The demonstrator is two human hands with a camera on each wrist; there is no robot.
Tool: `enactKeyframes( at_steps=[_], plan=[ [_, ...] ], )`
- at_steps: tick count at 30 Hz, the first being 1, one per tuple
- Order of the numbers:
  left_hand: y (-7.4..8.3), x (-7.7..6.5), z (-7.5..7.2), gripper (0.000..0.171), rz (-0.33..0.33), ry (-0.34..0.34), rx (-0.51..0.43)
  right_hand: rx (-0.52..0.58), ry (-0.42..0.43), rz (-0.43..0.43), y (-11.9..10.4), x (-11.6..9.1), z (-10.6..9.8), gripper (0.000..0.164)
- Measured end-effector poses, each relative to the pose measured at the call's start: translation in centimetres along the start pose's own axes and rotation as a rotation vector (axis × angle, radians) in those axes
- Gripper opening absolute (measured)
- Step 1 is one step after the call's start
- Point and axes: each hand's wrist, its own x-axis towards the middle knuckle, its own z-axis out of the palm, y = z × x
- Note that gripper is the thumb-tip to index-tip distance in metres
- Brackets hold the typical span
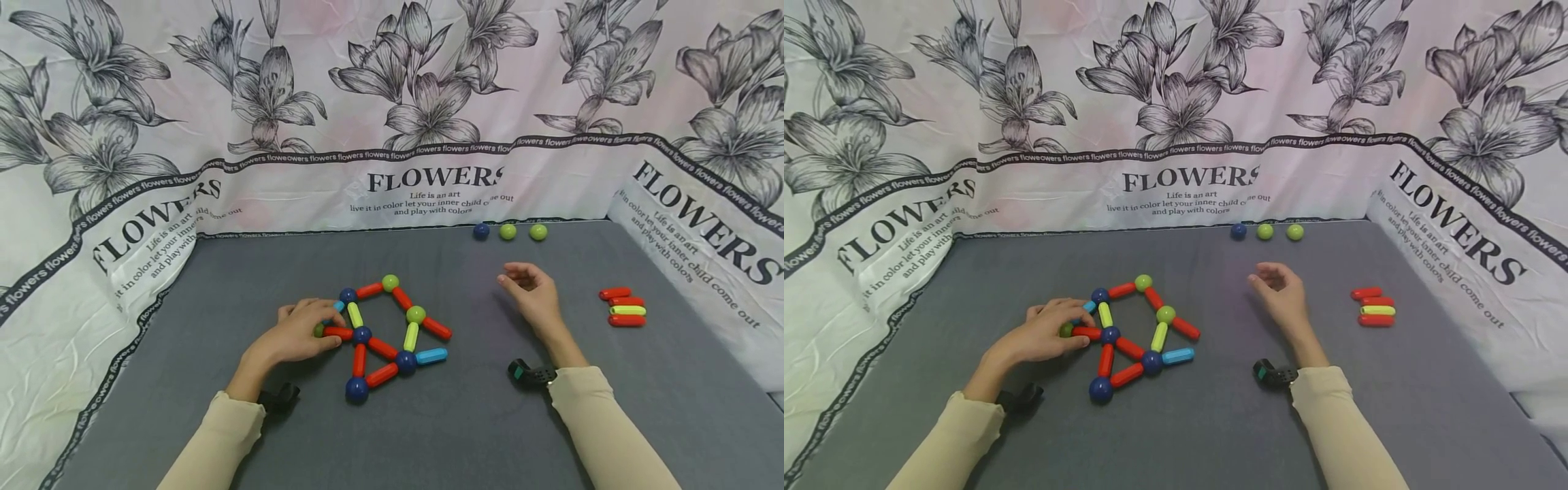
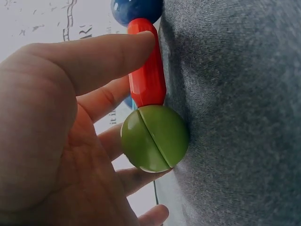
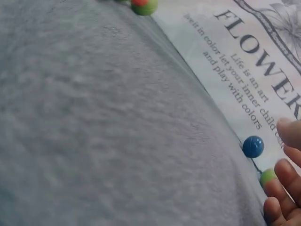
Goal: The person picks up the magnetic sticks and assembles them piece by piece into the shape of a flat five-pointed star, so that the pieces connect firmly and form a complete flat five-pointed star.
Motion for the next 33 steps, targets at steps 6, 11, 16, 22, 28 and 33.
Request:
enactKeyframes(
  at_steps=[6, 11, 16, 22, 28, 33],
  plan=[
    [0.0, -0.1, -0.2, 0.016, 0.005, -0.017, -0.001, -0.043, 0.07, 0.05, 0.1, 0.6, -0.7, 0.042],
    [0.0, -0.2, -0.2, 0.019, -0.004, -0.025, 0.004, -0.032, 0.061, 0.115, 0.3, 1.5, -2.0, 0.044],
    [0.0, -0.3, -0.2, 0.02, 0.001, -0.027, 0.002, 0.033, 0.137, 0.193, 1.2, 3.4, -3.2, 0.037],
    [-0.3, -0.3, -0.3, 0.021, 0.001, -0.023, -0.007, -0.009, 0.33, 0.252, 1.8, 6.3, -4.2, 0.028],
    [-0.5, -0.1, -0.3, 0.021, -0.005, -0.024, -0.025, -0.153, 0.28, 0.314, 2.2, 9.0, -5.2, 0.053],
    [-0.4, 0.0, -0.3, 0.021, -0.01, -0.021, -0.025, -0.298, 0.056, 0.289, 2.3, 10.9, -6.3, 0.075]
  ],
)
